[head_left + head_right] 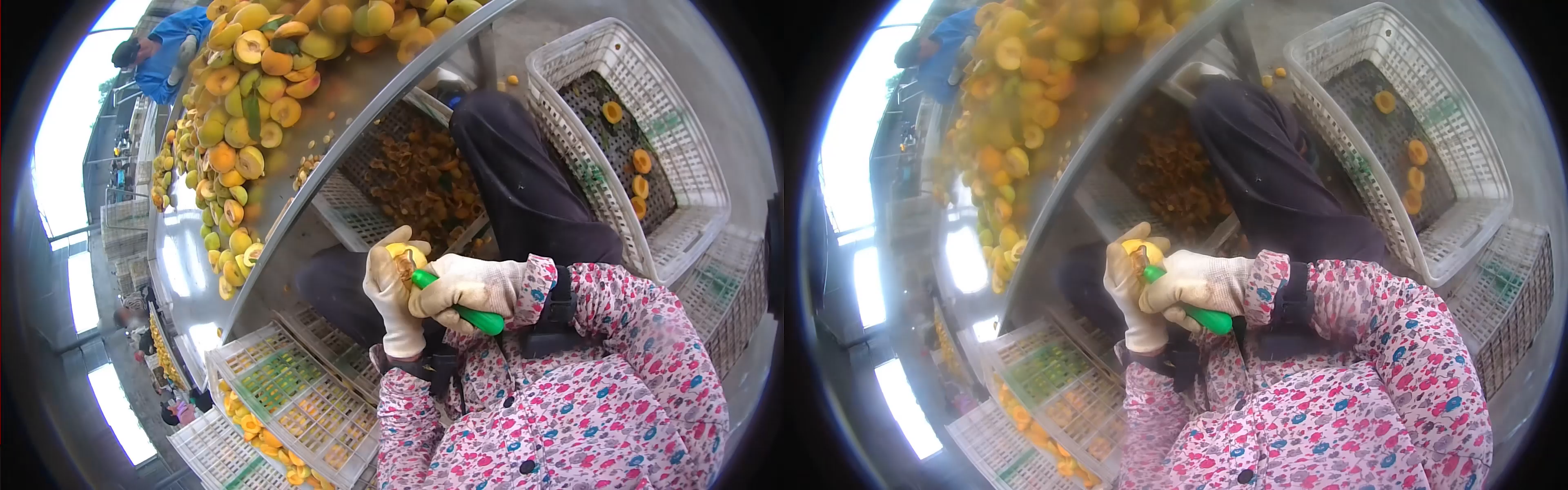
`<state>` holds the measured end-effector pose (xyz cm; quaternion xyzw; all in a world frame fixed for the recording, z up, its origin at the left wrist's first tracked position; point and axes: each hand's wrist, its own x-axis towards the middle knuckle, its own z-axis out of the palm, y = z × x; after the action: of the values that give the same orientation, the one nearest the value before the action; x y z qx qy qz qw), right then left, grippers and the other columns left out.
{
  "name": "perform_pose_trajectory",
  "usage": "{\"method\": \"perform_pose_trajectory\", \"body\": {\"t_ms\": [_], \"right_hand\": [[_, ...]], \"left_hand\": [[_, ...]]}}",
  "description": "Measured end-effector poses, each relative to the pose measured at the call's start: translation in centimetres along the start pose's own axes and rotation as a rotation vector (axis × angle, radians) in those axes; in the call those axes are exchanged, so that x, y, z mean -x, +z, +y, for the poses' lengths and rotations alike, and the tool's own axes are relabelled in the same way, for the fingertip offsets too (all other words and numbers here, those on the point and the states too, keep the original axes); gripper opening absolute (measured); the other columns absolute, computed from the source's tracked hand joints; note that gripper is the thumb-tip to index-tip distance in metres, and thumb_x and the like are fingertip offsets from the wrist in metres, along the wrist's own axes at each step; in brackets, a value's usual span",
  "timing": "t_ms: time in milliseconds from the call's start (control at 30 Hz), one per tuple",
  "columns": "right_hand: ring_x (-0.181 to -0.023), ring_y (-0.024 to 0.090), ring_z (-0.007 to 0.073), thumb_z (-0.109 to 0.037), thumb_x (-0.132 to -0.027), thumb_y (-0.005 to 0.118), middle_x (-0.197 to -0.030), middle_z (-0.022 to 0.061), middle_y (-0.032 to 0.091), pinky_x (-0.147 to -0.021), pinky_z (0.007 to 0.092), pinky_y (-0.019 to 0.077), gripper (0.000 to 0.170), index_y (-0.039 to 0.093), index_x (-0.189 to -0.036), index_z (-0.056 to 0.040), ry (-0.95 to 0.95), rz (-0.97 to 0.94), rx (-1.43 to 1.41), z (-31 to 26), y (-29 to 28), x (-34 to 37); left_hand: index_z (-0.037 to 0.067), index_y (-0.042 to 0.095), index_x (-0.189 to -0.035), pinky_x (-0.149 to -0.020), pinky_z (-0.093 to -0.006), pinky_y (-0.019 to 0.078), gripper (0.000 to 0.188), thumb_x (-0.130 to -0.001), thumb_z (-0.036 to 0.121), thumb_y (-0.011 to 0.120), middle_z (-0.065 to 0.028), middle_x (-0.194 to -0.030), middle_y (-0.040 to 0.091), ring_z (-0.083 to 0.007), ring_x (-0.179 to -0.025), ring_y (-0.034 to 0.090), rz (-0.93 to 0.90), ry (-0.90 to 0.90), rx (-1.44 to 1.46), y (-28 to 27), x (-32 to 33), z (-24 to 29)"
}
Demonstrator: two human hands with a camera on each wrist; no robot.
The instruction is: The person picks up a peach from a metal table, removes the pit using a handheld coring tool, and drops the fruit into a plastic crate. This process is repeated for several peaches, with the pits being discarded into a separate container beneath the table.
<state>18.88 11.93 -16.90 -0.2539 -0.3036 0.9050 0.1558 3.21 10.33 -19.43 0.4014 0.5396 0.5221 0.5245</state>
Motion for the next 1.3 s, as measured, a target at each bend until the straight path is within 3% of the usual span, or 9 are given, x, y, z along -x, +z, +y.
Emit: {"method": "perform_pose_trajectory", "body": {"t_ms": [300, 367, 567, 767, 833, 900, 1033, 1133, 1300], "right_hand": [[-0.049, 0.052, 0.0133, -0.011, -0.081, 0.056, -0.058, 0.0039, 0.053, -0.047, 0.0274, 0.0408, 0.009, 0.056, -0.085, -0.0035, -0.207, -0.057, -0.153, 0.4, -2.7, -0.4], [-0.051, 0.053, 0.0137, -0.015, -0.08, 0.059, -0.062, 0.0043, 0.055, -0.048, 0.0284, 0.0425, 0.014, 0.057, -0.084, -0.0027, -0.033, 0.397, 0.456, 0.9, -2.6, -1.6], [-0.058, 0.055, 0.0149, -0.015, -0.079, 0.062, -0.068, 0.0055, 0.059, -0.055, 0.0309, 0.0453, 0.013, 0.058, -0.079, -0.0023, 0.097, 0.556, 0.089, 1.0, -4.6, -2.4], [-0.062, 0.058, 0.0158, -0.018, -0.079, 0.063, -0.071, 0.0056, 0.06, -0.056, 0.031, 0.0462, 0.017, 0.059, -0.085, -0.0018, 0.081, 0.44, 0.121, 1.9, -4.7, -2.2], [-0.061, 0.057, 0.0152, -0.018, -0.08, 0.062, -0.071, 0.0051, 0.06, -0.055, 0.0309, 0.0459, 0.017, 0.059, -0.085, -0.0022, 0.089, 0.474, 0.159, 1.9, -5.1, -3.1], [-0.061, 0.058, 0.0165, -0.018, -0.081, 0.059, -0.071, 0.0059, 0.06, -0.055, 0.0321, 0.0465, 0.017, 0.059, -0.086, -0.0025, 0.129, 0.46, 0.156, 1.7, -4.6, -3.2], [-0.059, 0.057, 0.0182, -0.02, -0.078, 0.057, -0.064, 0.0063, 0.058, -0.055, 0.0345, 0.0441, 0.018, 0.058, -0.086, -0.0034, 0.161, 0.516, 0.318, 3.8, -5.0, -5.4], [-0.066, 0.059, 0.0219, -0.016, -0.075, 0.054, -0.069, 0.0096, 0.061, -0.06, 0.0381, 0.0453, 0.017, 0.058, -0.083, -0.002, 0.086, 0.486, 0.388, 3.4, -4.6, -5.6], [-0.07, 0.061, 0.0215, -0.02, -0.074, 0.058, -0.073, 0.0099, 0.063, -0.065, 0.0387, 0.047, 0.02, 0.06, -0.081, -0.0013, 0.171, 0.681, 0.39, 4.5, -5.1, -6.1]], "left_hand": [[-0.001, 0.055, -0.113, -0.042, -0.0198, 0.0367, 0.055, -0.101, 0.046, 0.031, -0.0112, -0.083, 0.065, -0.0101, -0.051, 0.051, 0.223, -0.097, -0.034, -1.2, -2.3, 0.8], [-0.001, 0.055, -0.115, -0.042, -0.0191, 0.0366, 0.057, -0.1, 0.048, 0.029, -0.0103, -0.085, 0.065, -0.0096, -0.051, 0.051, 0.23, -0.037, -0.007, -0.9, -3.1, 1.9], [0.001, 0.049, -0.129, -0.049, -0.0215, 0.0421, 0.061, -0.1, 0.049, 0.024, -0.012, -0.099, 0.065, -0.0147, -0.061, 0.059, -0.025, 0.037, 0.085, 6.6, -5.3, 7.8], [0.001, 0.057, -0.122, -0.06, -0.02, 0.0471, 0.033, -0.093, 0.016, 0.057, -0.0069, -0.109, 0.063, -0.0082, -0.074, 0.061, 0.199, 0.073, -0.318, 0.1, -17.8, 7.7], [-0.001, 0.052, -0.128, -0.095, -0.032, 0.0427, 0.042, -0.091, 0.018, 0.057, -0.0182, -0.115, 0.059, -0.0242, -0.113, 0.055, 0.218, 0.34, -0.586, -3.5, -24.6, 4.8], [0.016, 0.049, -0.134, -0.091, -0.0409, 0.0443, 0.047, -0.088, 0.025, 0.058, -0.0268, -0.123, 0.048, -0.0415, -0.109, 0.054, 0.34, 0.402, -1.372, -4.3, -27.7, 5.2], [0.009, 0.049, -0.123, -0.082, -0.0461, 0.0464, 0.048, -0.083, 0.029, 0.066, -0.0232, -0.119, 0.048, -0.0416, -0.096, 0.055, 0.338, 0.5, -1.73, -5.2, -28.0, 3.7], [0.003, 0.049, -0.119, -0.083, -0.0447, 0.0469, 0.048, -0.083, 0.03, 0.067, -0.0208, -0.116, 0.052, -0.037, -0.099, 0.056, 0.321, 0.641, -1.609, -5.1, -28.3, 3.4], [-0.011, 0.046, -0.113, -0.087, -0.0338, 0.0475, 0.048, -0.084, 0.018, 0.071, -0.0141, -0.106, 0.058, -0.0227, -0.099, 0.057, 0.231, 0.243, -0.509, -3.4, -29.7, 3.1]]}}
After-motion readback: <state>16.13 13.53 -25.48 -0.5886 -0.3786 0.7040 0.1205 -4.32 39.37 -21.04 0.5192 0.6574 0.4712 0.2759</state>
